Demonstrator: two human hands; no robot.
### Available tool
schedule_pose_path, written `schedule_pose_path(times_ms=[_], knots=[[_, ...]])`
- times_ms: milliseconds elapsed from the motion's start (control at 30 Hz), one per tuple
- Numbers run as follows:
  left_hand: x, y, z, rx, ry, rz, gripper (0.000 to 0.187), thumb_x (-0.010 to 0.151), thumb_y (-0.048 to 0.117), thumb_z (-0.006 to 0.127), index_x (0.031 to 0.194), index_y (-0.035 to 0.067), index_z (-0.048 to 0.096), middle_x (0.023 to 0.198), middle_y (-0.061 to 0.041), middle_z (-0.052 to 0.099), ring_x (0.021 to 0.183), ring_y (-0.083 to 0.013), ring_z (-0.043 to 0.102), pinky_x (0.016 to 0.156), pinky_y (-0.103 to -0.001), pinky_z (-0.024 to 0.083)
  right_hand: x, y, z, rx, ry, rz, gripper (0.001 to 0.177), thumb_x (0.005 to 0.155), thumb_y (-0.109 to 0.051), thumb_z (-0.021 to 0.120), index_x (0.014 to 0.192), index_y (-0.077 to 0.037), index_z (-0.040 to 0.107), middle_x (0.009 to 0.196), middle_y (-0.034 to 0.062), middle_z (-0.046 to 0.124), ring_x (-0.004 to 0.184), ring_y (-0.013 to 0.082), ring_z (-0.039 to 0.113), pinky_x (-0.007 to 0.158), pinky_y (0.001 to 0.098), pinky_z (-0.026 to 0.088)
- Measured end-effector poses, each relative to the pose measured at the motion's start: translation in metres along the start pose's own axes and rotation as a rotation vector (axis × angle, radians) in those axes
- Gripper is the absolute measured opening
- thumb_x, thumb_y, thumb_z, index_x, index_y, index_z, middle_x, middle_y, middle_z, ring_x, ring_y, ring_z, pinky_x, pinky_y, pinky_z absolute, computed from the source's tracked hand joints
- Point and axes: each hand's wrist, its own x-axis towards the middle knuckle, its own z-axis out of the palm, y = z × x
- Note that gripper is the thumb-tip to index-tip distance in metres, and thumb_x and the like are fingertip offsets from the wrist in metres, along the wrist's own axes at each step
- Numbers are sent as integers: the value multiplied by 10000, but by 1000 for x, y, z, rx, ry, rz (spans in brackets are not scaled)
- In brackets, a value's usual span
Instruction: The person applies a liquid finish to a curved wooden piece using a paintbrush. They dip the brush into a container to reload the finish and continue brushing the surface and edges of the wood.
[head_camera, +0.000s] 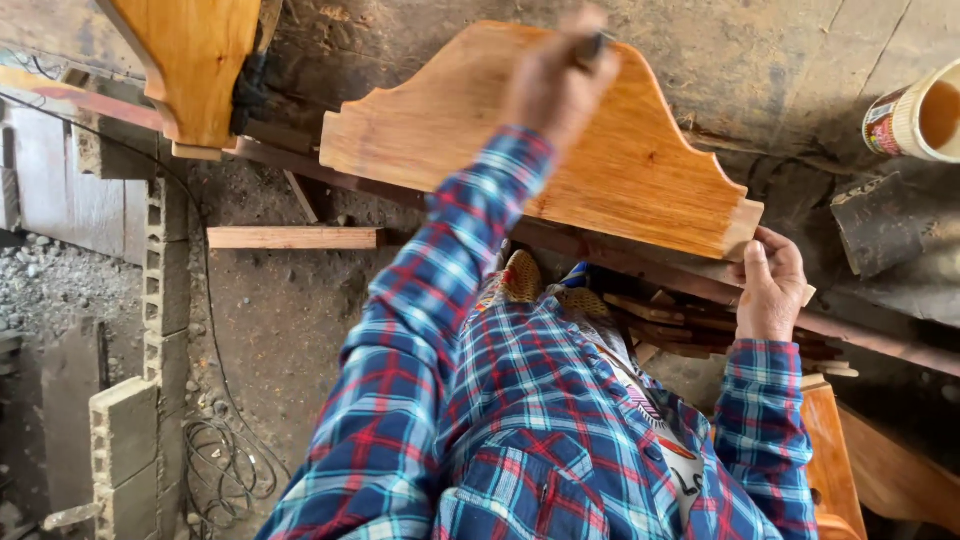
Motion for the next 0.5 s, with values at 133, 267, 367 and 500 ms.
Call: schedule_pose_path(times_ms=[133, 267, 367, 500], knots=[[-58, 50, 60, 97, -465, 353, 289, 896, -8, 692, 1142, 98, 583, 956, 28, 612, 828, -86, 549, 718, -243, 446, -2, 2, 2, -18, 8, -29, 231, 1116, -197, 552, 1303, -64, 584, 1017, 19, 616, 748, 66, 532, 740, 212, 530], [-97, 98, 74, 91, -483, 559, 170, 902, 23, 563, 950, 121, 433, 638, 2, 524, 478, -170, 532, 335, -371, 398, -11, -20, 13, -2, 25, -36, 49, 1127, -134, 511, 1112, -107, 548, 853, 27, 607, 724, 87, 487, 729, 233, 465], [-83, 78, 47, -359, -569, 319, 224, 860, 37, 685, 938, 232, 603, 748, 39, 570, 622, -91, 572, 491, -245, 504, -3, -6, 6, 21, 35, 5, 203, 1119, -174, 551, 1290, -63, 553, 955, 36, 652, 693, 68, 518, 687, 207, 502], [-25, 34, 2, -1700, -600, -585, 274, 895, 339, 691, 756, 113, 621, 668, -16, 559, 594, -133, 475, 619, -276, 415, 0, -2, 3, 27, 22, 8, 232, 1112, -206, 569, 1299, -69, 563, 1001, 29, 617, 735, 79, 539, 698, 220, 510]])
